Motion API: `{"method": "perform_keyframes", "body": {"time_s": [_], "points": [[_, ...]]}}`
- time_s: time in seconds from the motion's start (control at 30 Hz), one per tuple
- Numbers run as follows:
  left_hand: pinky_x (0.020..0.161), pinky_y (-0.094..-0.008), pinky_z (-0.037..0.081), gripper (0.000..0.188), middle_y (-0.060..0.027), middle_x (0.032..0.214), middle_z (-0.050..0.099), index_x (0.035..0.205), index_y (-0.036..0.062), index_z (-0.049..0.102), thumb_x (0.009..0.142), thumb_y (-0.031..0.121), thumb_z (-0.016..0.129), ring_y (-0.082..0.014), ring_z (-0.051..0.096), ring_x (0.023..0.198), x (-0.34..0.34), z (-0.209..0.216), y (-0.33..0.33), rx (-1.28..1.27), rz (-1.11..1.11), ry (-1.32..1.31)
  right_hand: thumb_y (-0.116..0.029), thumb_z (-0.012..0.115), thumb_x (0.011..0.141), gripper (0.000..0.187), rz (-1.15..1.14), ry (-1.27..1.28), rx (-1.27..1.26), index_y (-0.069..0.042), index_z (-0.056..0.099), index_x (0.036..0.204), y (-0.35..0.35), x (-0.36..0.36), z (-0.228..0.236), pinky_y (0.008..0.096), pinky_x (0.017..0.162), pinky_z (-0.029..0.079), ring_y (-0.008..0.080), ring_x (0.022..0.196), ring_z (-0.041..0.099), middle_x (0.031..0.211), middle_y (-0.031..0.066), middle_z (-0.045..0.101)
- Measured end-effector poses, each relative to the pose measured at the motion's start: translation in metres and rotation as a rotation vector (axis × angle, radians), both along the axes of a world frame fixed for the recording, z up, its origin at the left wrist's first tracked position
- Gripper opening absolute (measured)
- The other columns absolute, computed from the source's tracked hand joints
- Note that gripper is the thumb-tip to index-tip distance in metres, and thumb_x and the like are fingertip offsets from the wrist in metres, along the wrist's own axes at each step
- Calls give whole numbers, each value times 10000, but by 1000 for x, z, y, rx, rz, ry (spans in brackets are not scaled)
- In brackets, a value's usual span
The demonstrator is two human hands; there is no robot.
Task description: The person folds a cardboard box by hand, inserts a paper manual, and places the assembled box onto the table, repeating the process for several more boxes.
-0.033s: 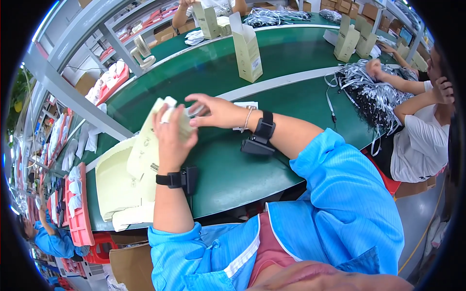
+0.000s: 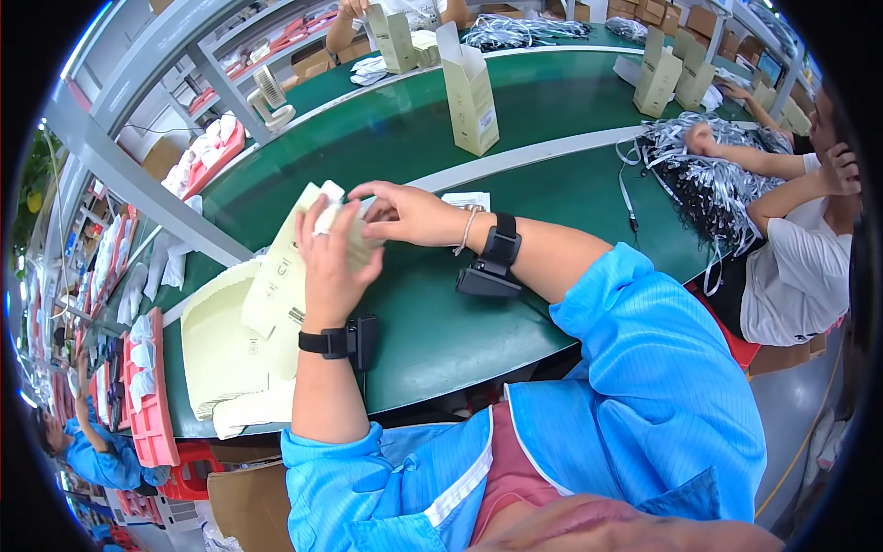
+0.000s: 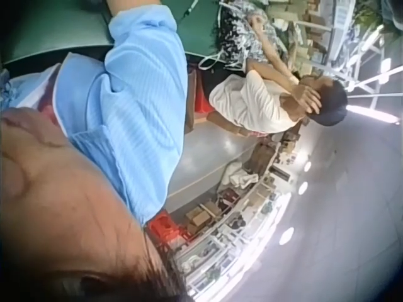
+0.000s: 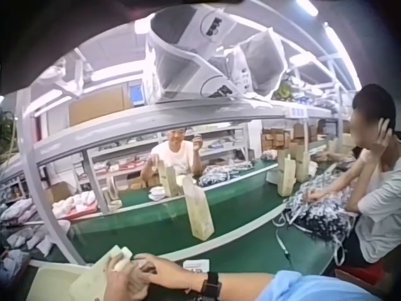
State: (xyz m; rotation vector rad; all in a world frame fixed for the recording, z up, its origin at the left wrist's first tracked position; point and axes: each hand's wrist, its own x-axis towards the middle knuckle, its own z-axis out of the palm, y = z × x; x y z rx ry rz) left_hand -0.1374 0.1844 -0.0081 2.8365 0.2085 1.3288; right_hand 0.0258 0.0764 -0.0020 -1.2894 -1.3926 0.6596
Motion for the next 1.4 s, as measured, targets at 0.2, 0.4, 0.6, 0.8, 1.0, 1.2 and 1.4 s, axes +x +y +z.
{"method": "perform_keyframes", "body": {"time_s": [0.2,0.4,0.6,0.8,1.0,1.2,1.4], "points": [[1058,-564,199,925,-214,1231,485,1353,157,387,545,273,821,-386,356,1266,-11,19,-10,14,255,-62,-23,563,871,399,-72,-52,144,-58,498,1263,-2,18,17,207,736,447,49,849,518,885,-3,566],[1013,-532,296,1088,-254,1313,410,1383,162,313,463,290,878,-401,373,1245,-25,26,3,-128,157,-81,-162,618,879,551,37,119,184,-96,384,1374,-16,-1,37,240,847,426,95,977,510,1077,37,542],[937,-513,390,1125,-228,1274,458,1392,156,259,475,310,893,-411,481,1134,-22,26,-14,-93,5,-427,-383,671,831,810,137,188,390,-105,216,1442,-23,-31,40,320,1003,338,175,1198,405,1348,85,380],[772,-429,509,960,-160,1136,565,1320,175,328,540,252,883,-373,601,927,-7,13,-24,-48,-159,-569,-361,641,853,819,226,349,506,-82,154,1450,-23,-53,27,365,1064,285,212,1275,356,1410,103,326],[729,-395,524,850,-150,1104,579,1275,215,382,573,197,860,-356,615,885,-7,0,-21,-204,-197,-518,-204,546,900,659,164,351,407,-75,192,1441,-38,-65,35,367,1060,303,205,1275,370,1398,111,346],[705,-376,527,773,-154,1094,576,1237,240,426,589,140,837,-348,617,867,-7,-2,-22,-324,-203,-399,-70,495,900,578,154,189,491,-53,252,1425,-38,-62,38,329,1019,355,183,1212,435,1340,105,409],[681,-357,529,709,-158,1084,574,1198,265,470,605,82,813,-340,620,849,-7,-1,-20,-432,-220,-273,-72,508,907,550,230,261,487,-42,296,1413,-35,-56,44,319,998,372,183,1178,463,1314,99,437]]}}
